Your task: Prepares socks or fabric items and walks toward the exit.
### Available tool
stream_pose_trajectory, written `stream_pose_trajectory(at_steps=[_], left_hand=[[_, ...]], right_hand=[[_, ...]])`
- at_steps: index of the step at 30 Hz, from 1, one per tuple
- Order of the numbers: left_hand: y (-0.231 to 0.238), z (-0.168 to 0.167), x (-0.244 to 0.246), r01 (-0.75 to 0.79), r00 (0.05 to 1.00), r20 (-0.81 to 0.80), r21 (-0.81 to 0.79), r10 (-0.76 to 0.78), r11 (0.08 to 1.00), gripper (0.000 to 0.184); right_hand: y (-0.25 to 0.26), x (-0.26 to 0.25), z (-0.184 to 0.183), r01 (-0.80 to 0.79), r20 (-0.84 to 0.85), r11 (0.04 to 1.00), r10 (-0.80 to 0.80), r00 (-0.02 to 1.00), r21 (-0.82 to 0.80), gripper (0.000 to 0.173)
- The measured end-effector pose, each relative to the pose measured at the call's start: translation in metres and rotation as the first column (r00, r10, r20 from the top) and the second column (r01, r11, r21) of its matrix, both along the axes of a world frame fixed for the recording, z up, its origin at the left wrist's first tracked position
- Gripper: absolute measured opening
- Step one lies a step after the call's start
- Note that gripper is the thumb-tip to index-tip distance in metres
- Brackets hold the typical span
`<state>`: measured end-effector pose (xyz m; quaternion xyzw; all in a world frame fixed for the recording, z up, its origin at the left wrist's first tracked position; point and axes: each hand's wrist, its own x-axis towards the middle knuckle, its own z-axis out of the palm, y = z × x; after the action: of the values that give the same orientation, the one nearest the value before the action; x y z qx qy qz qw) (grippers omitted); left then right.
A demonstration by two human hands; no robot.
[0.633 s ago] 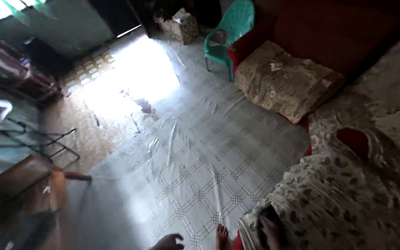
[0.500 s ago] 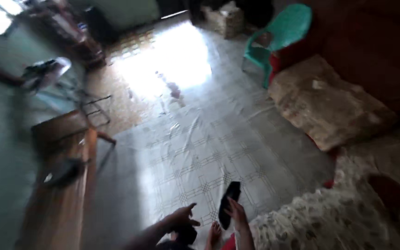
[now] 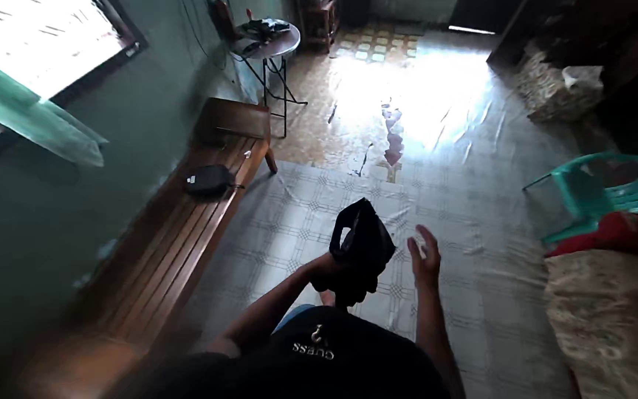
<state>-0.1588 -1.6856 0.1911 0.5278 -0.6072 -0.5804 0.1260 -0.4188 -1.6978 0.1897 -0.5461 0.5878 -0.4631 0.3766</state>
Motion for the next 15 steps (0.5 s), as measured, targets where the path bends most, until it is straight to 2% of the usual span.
stream_pose_trajectory(at_steps=[1,3,5,7,9,10,11,12,15], left_hand=[[-0.026,0.008,0.016,0.045,0.999,-0.003,0.018,-0.045,0.999,0.042],[-0.078,0.02,0.043,0.11,0.994,0.026,0.023,-0.11,0.994,0.036],[-0.129,0.02,0.069,0.133,0.991,0.005,-0.049,-0.133,0.99,0.027],[-0.178,0.002,0.093,0.058,0.993,-0.095,-0.116,-0.069,0.992,0.023],[-0.231,-0.009,0.112,-0.134,0.96,-0.255,-0.057,0.115,0.989,0.021],[-0.26,-0.017,0.12,-0.263,0.912,-0.33,-0.021,0.242,0.964,0.016],[-0.289,-0.025,0.126,-0.356,0.863,-0.377,0.016,0.336,0.934,0.021],[-0.315,-0.031,0.133,-0.396,0.838,-0.393,0.042,0.379,0.917,0.026],[-0.393,-0.039,0.143,-0.366,0.848,-0.369,0.113,0.381,0.924,0.035]], right_hand=[[-0.039,0.0,0.001,-0.028,0.018,0.993,0.026,1.0,0.117,0.054],[-0.112,0.005,-0.003,-0.212,0.093,0.939,0.193,0.977,0.271,0.055],[-0.176,0.019,-0.004,-0.422,0.189,0.856,0.38,0.906,0.299,0.041],[-0.229,0.044,0.001,-0.495,0.254,0.81,0.43,0.866,0.316,0.023],[-0.283,0.068,0.001,-0.412,0.223,0.857,0.356,0.908,0.309,0.017],[-0.312,0.079,-0.002,-0.352,0.194,0.889,0.305,0.932,0.292,0.018],[-0.342,0.089,-0.007,-0.304,0.173,0.917,0.266,0.948,0.259,0.019],[-0.37,0.1,-0.013,-0.267,0.158,0.939,0.236,0.959,0.215,0.018],[-0.457,0.131,-0.029,-0.226,0.12,0.969,0.215,0.969,0.094,0.02]])
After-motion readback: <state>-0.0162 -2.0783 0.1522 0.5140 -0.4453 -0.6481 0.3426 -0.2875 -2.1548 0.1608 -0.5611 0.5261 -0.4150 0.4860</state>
